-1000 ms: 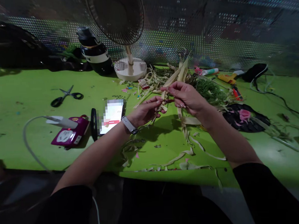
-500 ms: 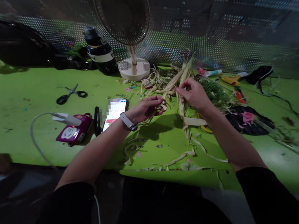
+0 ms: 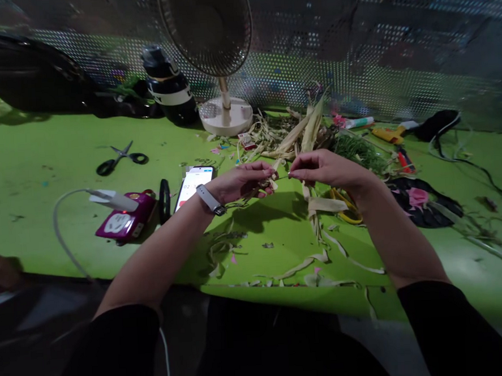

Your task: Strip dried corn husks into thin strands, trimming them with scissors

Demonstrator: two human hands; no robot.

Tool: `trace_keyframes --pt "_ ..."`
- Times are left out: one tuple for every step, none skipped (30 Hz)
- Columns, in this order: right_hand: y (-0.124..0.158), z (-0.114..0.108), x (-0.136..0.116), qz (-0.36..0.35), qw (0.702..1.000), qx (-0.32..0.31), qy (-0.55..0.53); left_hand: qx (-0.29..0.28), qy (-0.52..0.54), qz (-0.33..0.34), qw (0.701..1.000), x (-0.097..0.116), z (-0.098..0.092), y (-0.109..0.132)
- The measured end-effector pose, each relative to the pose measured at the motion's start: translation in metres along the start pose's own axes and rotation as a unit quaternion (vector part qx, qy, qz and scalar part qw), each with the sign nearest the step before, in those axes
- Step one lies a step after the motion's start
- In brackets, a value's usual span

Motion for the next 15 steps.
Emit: trace_keyframes --pt "0.001 -0.002 -0.002 -0.018 0.999 0.001 0.03 0.013 -0.016 0.005 1.0 -0.001 0.0 -0.001" --pt "0.002 -0.004 -0.003 -0.037 0.997 0.005 0.063 0.028 -0.03 0.014 0.999 -0.002 0.0 -0.002" --pt "0.003 -0.004 -0.006 -0.057 0.993 0.011 0.1 0.042 -0.045 0.024 0.998 -0.002 0.001 -0.002" --pt "0.004 -0.005 -0.008 -0.079 0.987 0.02 0.138 0.052 -0.061 0.035 0.996 -0.003 0.002 -0.002" --pt "0.004 -0.004 -0.011 -0.106 0.978 0.031 0.176 0.055 -0.079 0.045 0.994 -0.004 0.004 -0.002" --pt "0.005 -0.003 -0.014 -0.136 0.967 0.044 0.213 0.051 -0.099 0.052 0.992 -0.004 0.007 -0.002" --pt "0.005 -0.001 -0.017 -0.167 0.953 0.059 0.246 0.043 -0.119 0.057 0.99 -0.005 0.01 -0.001" --pt "0.006 0.001 -0.02 -0.195 0.94 0.069 0.271 0.032 -0.139 0.058 0.988 -0.005 0.013 0.0" --pt "0.006 0.003 -0.022 -0.217 0.929 0.072 0.289 0.022 -0.156 0.058 0.986 -0.005 0.016 0.001" --pt "0.007 0.005 -0.022 -0.232 0.922 0.066 0.302 0.015 -0.169 0.056 0.984 -0.005 0.018 0.002" --pt "0.007 0.006 -0.022 -0.242 0.917 0.056 0.312 0.013 -0.178 0.054 0.982 -0.005 0.019 0.003" --pt "0.007 0.007 -0.022 -0.246 0.914 0.045 0.32 0.013 -0.184 0.053 0.981 -0.004 0.019 0.004" --pt "0.007 0.007 -0.021 -0.248 0.911 0.039 0.328 0.013 -0.186 0.054 0.981 -0.004 0.019 0.004" --pt "0.008 0.005 -0.021 -0.249 0.908 0.038 0.335 0.012 -0.183 0.058 0.981 -0.003 0.017 0.005" --pt "0.008 0.004 -0.021 -0.251 0.905 0.042 0.342 0.009 -0.176 0.063 0.982 -0.002 0.016 0.004"
Point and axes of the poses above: each hand's wrist, its own y-axis away from the middle knuckle, its own z-axis out of the palm, x = y × z, the point moved 4 cm from there along -y, towards the middle knuckle, and after that the axes turned 10 degrees about -y, right-handed, at the moved point
